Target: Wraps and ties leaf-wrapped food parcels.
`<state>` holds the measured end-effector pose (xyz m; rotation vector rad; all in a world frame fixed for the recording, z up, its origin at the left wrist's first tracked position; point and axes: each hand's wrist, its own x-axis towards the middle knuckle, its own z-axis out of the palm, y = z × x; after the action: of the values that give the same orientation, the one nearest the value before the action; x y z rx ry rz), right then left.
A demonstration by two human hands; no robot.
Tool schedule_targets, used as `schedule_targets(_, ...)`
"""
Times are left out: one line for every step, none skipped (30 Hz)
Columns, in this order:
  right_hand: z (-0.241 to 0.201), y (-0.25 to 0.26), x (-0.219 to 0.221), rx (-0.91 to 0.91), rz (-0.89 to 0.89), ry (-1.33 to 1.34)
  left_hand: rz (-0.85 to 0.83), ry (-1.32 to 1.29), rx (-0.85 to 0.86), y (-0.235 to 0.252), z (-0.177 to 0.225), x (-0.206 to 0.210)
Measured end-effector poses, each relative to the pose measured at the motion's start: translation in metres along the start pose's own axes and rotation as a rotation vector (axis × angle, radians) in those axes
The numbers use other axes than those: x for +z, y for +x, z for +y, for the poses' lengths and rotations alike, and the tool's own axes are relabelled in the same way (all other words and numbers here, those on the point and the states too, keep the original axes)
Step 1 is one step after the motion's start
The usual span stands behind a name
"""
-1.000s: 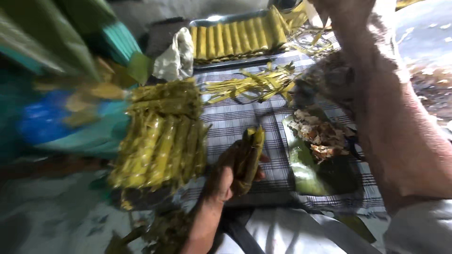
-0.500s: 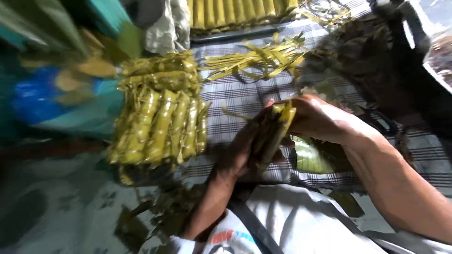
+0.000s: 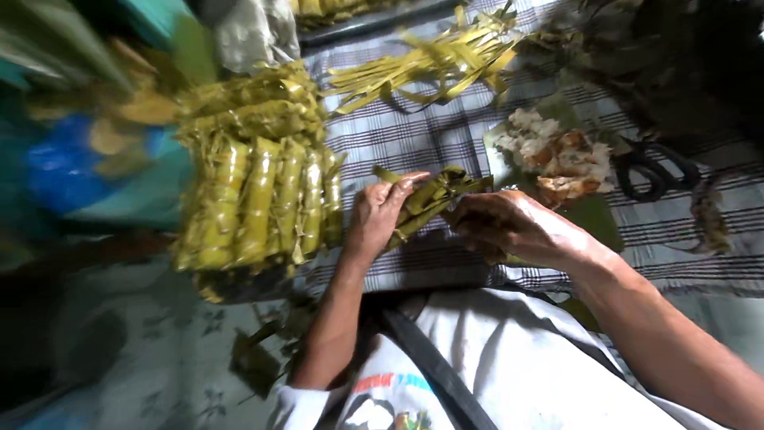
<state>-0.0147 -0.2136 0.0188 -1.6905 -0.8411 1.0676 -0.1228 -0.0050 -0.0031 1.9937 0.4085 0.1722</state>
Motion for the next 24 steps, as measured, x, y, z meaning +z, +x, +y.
schedule_targets(0.001,0.000,0.002,0.010,0.013,-0.013,0.049,0.128,0.018,0.002,0.000,0.001)
schedule_targets(0.003,0.000,0.003,0.022,0.034,-0.036,0.071,0.219,0.036,0.004,0.000,0.001)
schedule_targets(0.003,0.000,0.003,0.050,0.057,-0.073,0.082,0.279,0.045,0.007,0.000,0.001)
schedule_targets(0.002,-0.001,0.004,0.091,0.079,-0.118,0.087,0.326,0.037,0.011,-0.001,0.001)
schedule_targets(0.003,-0.003,0.004,0.130,0.095,-0.170,0.089,0.364,0.016,0.015,-0.002,0.001)
schedule_targets(0.004,-0.005,0.005,0.154,0.103,-0.224,0.092,0.397,-0.019,0.021,-0.003,0.002)
schedule_targets(0.005,-0.008,0.006,0.172,0.101,-0.278,0.087,0.430,-0.076,0.028,-0.002,0.002)
schedule_targets(0.006,-0.011,0.006,0.179,0.095,-0.332,0.065,0.457,-0.129,0.034,0.000,0.001)
schedule_targets(0.007,-0.014,0.007,0.179,0.087,-0.386,0.043,0.473,-0.166,0.038,0.002,0.000)
schedule_targets(0.007,-0.017,0.009,0.172,0.082,-0.432,0.027,0.483,-0.182,0.040,0.003,-0.001)
schedule_targets(0.007,-0.020,0.010,0.159,0.083,-0.475,0.016,0.491,-0.186,0.042,0.004,-0.001)
schedule_targets(0.007,-0.023,0.012,0.127,0.097,-0.518,0.010,0.492,-0.186,0.044,0.004,-0.001)
schedule_targets(0.008,-0.025,0.013,0.075,0.119,-0.562,0.010,0.488,-0.185,0.045,0.005,-0.001)
schedule_targets(0.008,-0.026,0.014,0.007,0.142,-0.604,0.012,0.482,-0.186,0.045,0.006,-0.001)
schedule_targets(0.008,-0.027,0.013,-0.067,0.164,-0.642,0.016,0.473,-0.186,0.045,0.008,-0.001)
schedule_targets(0.006,-0.025,0.011,-0.152,0.193,-0.677,0.020,0.465,-0.182,0.046,0.009,-0.001)
schedule_targets(0.005,-0.020,0.008,-0.241,0.230,-0.708,0.033,0.455,-0.158,0.046,0.009,-0.001)
schedule_targets(0.004,-0.013,0.005,-0.324,0.267,-0.744,0.047,0.448,-0.119,0.045,0.010,0.000)
schedule_targets(0.002,-0.004,0.000,-0.388,0.298,-0.772,0.057,0.451,-0.080,0.044,0.011,0.001)
schedule_targets(0.000,0.007,-0.004,-0.440,0.318,-0.787,0.064,0.462,-0.042,0.043,0.014,0.002)
schedule_targets(0.001,0.019,-0.007,-0.478,0.325,-0.796,0.068,0.481,-0.010,0.040,0.018,0.003)
schedule_targets(0.002,0.032,-0.010,-0.507,0.318,-0.788,0.071,0.499,0.022,0.037,0.022,0.004)
schedule_targets(0.004,0.043,-0.013,-0.521,0.298,-0.766,0.070,0.519,0.058,0.031,0.025,0.004)
schedule_targets(0.006,0.052,-0.014,-0.527,0.282,-0.732,0.071,0.544,0.108,0.024,0.027,0.003)
